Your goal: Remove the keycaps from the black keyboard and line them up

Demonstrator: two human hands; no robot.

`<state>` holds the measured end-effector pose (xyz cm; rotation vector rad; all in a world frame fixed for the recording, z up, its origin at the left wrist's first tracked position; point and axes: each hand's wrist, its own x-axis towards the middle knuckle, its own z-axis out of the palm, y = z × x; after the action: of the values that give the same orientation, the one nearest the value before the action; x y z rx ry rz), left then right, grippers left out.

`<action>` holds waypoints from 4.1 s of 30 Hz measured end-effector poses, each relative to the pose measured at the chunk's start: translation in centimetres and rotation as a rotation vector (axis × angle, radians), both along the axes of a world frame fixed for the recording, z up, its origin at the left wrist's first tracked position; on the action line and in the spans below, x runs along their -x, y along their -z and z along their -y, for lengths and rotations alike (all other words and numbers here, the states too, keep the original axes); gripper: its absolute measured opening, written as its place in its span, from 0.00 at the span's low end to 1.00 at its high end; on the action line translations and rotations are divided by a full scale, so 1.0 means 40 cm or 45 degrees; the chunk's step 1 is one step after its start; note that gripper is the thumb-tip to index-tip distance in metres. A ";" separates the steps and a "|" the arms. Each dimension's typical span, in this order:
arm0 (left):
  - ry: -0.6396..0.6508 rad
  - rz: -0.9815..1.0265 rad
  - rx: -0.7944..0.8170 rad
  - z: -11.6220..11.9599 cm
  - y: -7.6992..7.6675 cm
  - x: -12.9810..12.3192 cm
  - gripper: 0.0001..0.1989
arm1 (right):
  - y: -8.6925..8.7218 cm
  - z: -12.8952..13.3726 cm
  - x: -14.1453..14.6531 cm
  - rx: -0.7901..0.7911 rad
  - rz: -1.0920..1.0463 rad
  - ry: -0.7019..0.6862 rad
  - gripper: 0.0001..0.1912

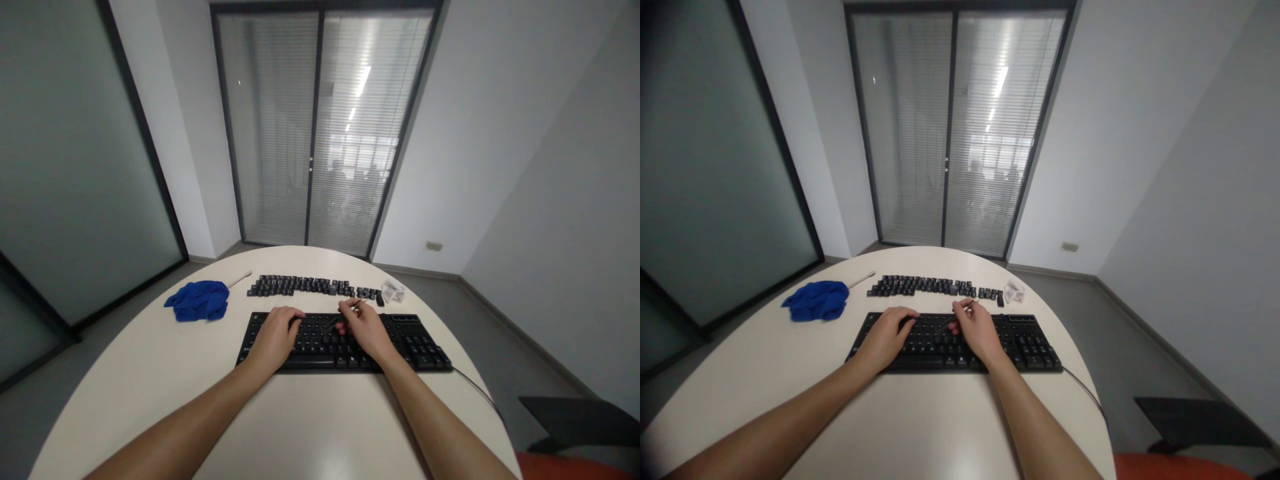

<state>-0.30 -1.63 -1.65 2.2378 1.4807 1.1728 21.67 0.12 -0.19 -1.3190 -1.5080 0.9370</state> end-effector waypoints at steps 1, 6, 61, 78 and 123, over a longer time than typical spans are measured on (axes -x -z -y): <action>0.001 0.003 -0.006 0.000 0.000 0.000 0.08 | 0.000 -0.001 -0.001 -0.012 0.006 -0.006 0.20; 0.005 0.006 -0.004 0.002 0.001 0.001 0.08 | -0.008 -0.001 -0.006 -0.006 0.066 0.066 0.22; 0.017 0.003 0.033 -0.008 0.010 0.005 0.08 | -0.011 -0.009 -0.023 -0.082 0.302 0.341 0.12; -0.035 0.005 0.053 -0.007 0.002 0.004 0.08 | -0.008 -0.017 -0.040 0.019 0.321 0.282 0.08; -0.159 -0.549 0.180 -0.187 -0.052 -0.005 0.09 | -0.018 -0.013 -0.039 -0.076 0.646 0.405 0.10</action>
<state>-0.10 5.83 0.42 2.4298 1.8141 0.6073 23.22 0.64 0.54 -1.7759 -1.6101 0.3634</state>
